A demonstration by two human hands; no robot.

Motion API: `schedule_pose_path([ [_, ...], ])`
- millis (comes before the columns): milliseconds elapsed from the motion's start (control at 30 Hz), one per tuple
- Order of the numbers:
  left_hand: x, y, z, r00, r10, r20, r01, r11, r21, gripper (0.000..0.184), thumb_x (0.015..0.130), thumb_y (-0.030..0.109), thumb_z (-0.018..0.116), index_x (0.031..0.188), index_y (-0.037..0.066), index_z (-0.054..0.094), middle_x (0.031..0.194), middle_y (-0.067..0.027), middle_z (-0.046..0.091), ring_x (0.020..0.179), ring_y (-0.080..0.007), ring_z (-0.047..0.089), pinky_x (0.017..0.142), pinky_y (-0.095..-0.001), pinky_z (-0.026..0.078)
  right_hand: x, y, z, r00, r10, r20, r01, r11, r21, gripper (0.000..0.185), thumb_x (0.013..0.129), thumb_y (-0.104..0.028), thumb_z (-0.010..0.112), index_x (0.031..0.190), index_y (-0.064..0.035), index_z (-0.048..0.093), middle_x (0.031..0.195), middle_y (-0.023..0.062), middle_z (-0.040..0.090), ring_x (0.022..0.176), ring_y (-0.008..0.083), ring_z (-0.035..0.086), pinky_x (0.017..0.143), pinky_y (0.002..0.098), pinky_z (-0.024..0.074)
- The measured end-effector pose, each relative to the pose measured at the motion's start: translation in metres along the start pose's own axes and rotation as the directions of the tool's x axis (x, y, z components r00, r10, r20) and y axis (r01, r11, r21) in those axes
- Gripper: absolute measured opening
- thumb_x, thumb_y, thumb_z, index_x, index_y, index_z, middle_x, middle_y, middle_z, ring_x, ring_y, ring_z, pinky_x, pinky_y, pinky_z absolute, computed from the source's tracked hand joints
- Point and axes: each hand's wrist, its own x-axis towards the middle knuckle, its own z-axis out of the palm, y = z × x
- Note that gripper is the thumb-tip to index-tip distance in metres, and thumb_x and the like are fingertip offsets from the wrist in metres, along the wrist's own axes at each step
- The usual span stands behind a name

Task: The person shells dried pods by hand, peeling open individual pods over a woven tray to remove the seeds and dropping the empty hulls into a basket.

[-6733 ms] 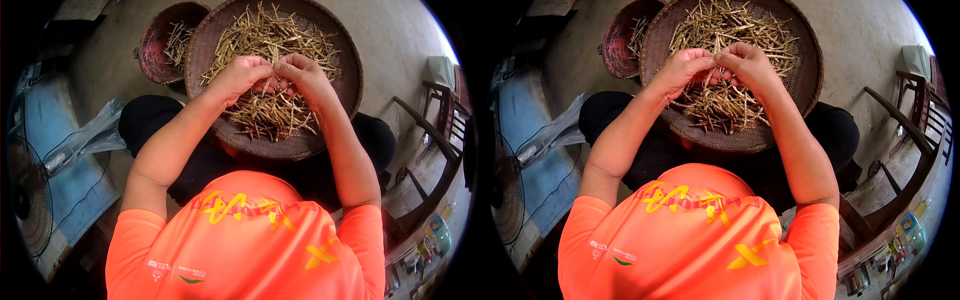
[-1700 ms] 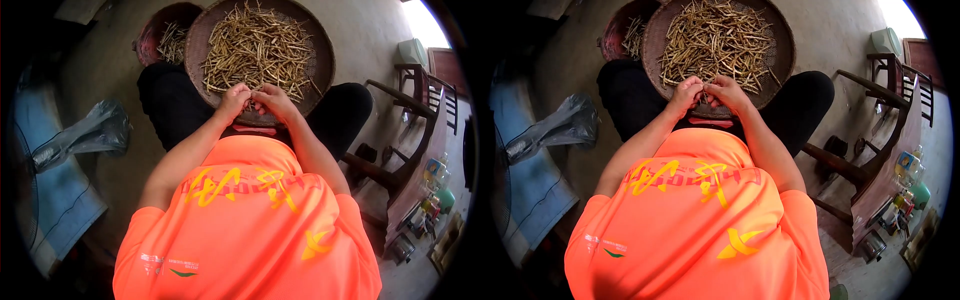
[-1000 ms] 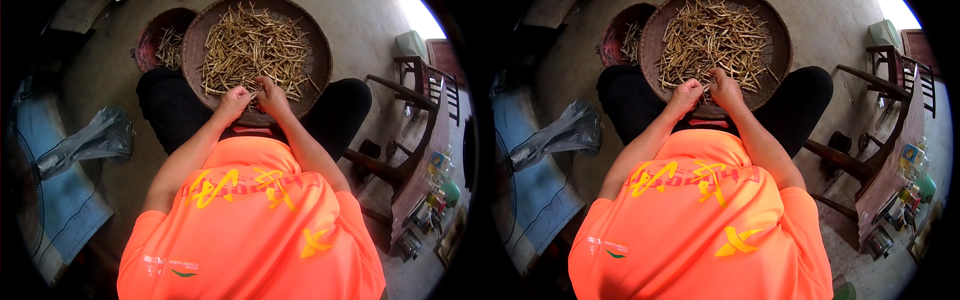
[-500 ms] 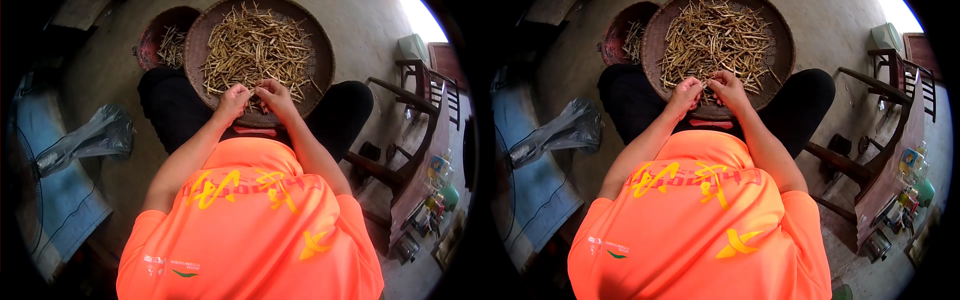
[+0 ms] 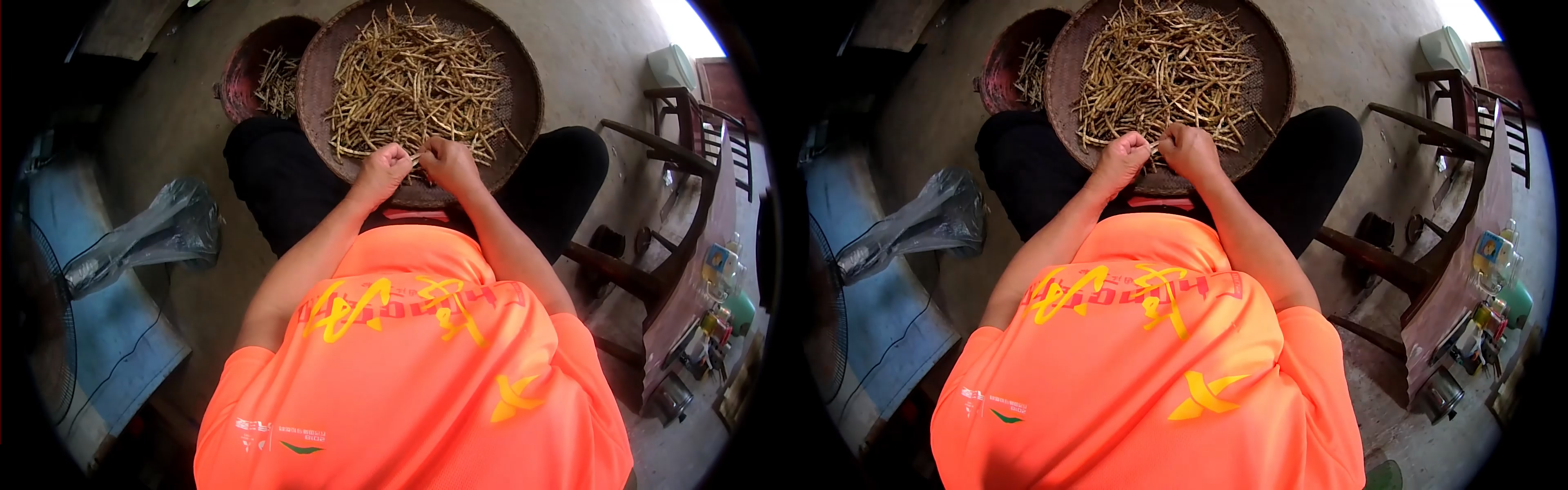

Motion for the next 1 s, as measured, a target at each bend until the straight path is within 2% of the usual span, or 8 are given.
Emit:
schedule_pose_path([
  [267, 0.003, -0.010, 0.002, 0.993, 0.116, -0.009, -0.112, 0.975, 0.190, 0.013, 0.082, 0.015, 0.059, 0.080, 0.003, 0.056, 0.061, 0.0032, 0.050, 0.056, -0.0040, 0.043, 0.052, -0.0231, 0.038, -0.004, -0.002, 0.011, 0.985, -0.090, -0.147, 0.042, 0.953, -0.299, 0.017, 0.076, -0.021, 0.054, 0.073, -0.0063, 0.062, 0.069, 0.0177, 0.062, 0.065, 0.0381, 0.061, 0.060, 0.0470, 0.0493],
  [467, 0.000, -0.001, 0.004, 0.993, 0.113, 0.028, -0.116, 0.974, 0.192, 0.008, 0.087, 0.012, 0.055, 0.082, 0.007, 0.054, 0.067, 0.0061, 0.048, 0.052, -0.0013, 0.038, 0.045, -0.0185, 0.030, -0.002, -0.005, 0.000, 0.991, 0.005, -0.130, -0.045, 0.951, -0.306, 0.015, 0.078, -0.018, 0.053, 0.076, -0.0058, 0.063, 0.072, 0.0169, 0.063, 0.070, 0.0359, 0.062, 0.063, 0.0454, 0.0494],
  [567, -0.005, 0.010, 0.004, 0.998, -0.068, 0.003, 0.068, 0.996, -0.050, 0.009, 0.088, 0.014, 0.055, 0.083, 0.007, 0.052, 0.064, 0.0040, 0.047, 0.046, -0.0026, 0.037, 0.039, -0.0188, 0.028, 0.000, 0.000, -0.003, 0.985, 0.001, -0.171, -0.024, 0.991, -0.135, 0.016, 0.082, -0.015, 0.053, 0.083, -0.0049, 0.064, 0.075, 0.0165, 0.065, 0.072, 0.0339, 0.063, 0.064, 0.0409, 0.0499],
  [633, -0.008, 0.015, 0.003, 0.995, -0.103, 0.005, 0.103, 0.981, -0.164, 0.009, 0.088, 0.014, 0.055, 0.083, 0.007, 0.051, 0.063, 0.0030, 0.047, 0.044, -0.0032, 0.037, 0.038, -0.0187, 0.027, 0.004, 0.006, -0.001, 0.975, 0.153, -0.163, -0.127, 0.979, 0.159, 0.017, 0.085, -0.014, 0.054, 0.093, -0.0049, 0.065, 0.079, 0.0158, 0.066, 0.074, 0.0323, 0.064, 0.066, 0.0385, 0.0498],
  [700, -0.008, 0.020, 0.002, 0.991, -0.132, 0.012, 0.130, 0.953, -0.274, 0.010, 0.089, 0.015, 0.054, 0.084, 0.007, 0.050, 0.062, 0.0020, 0.046, 0.042, -0.0039, 0.037, 0.036, -0.0187, 0.027, 0.006, 0.011, 0.000, 0.975, 0.182, -0.129, -0.148, 0.960, 0.237, 0.018, 0.086, -0.016, 0.056, 0.097, -0.0037, 0.065, 0.077, 0.0101, 0.067, 0.067, 0.0217, 0.064, 0.058, 0.0330, 0.0488],
  [767, -0.009, 0.023, 0.003, 0.988, -0.155, -0.008, 0.144, 0.935, -0.325, 0.009, 0.089, 0.014, 0.054, 0.087, 0.007, 0.050, 0.062, 0.0014, 0.047, 0.043, -0.0043, 0.038, 0.037, -0.0185, 0.028, 0.000, -0.008, -0.013, 0.920, 0.333, 0.207, -0.389, 0.710, 0.587, 0.016, 0.088, -0.013, 0.054, 0.095, -0.0015, 0.062, 0.062, -0.0005, 0.054, 0.047, 0.0071, 0.046, 0.044, 0.0222, 0.0382],
  [867, -0.008, 0.023, 0.003, 0.989, -0.150, 0.013, 0.146, 0.933, -0.328, 0.009, 0.090, 0.015, 0.053, 0.089, 0.006, 0.050, 0.062, 0.0007, 0.048, 0.044, -0.0047, 0.039, 0.037, -0.0192, 0.030, -0.004, -0.010, -0.007, 0.911, 0.247, 0.331, -0.413, 0.515, 0.751, 0.016, 0.087, -0.020, 0.061, 0.086, -0.0042, 0.062, 0.063, -0.0027, 0.054, 0.049, 0.0039, 0.045, 0.042, 0.0188, 0.0352],
  [1000, -0.006, 0.021, 0.002, 0.990, -0.134, 0.046, 0.141, 0.951, -0.274, 0.012, 0.090, 0.017, 0.052, 0.092, 0.005, 0.051, 0.066, -0.0015, 0.054, 0.045, -0.0062, 0.043, 0.038, -0.0201, 0.034, -0.002, -0.005, -0.005, 0.930, 0.227, 0.290, -0.368, 0.577, 0.729, 0.014, 0.087, -0.018, 0.062, 0.083, -0.0055, 0.060, 0.061, -0.0020, 0.052, 0.047, 0.0051, 0.044, 0.041, 0.0196, 0.0346],
])
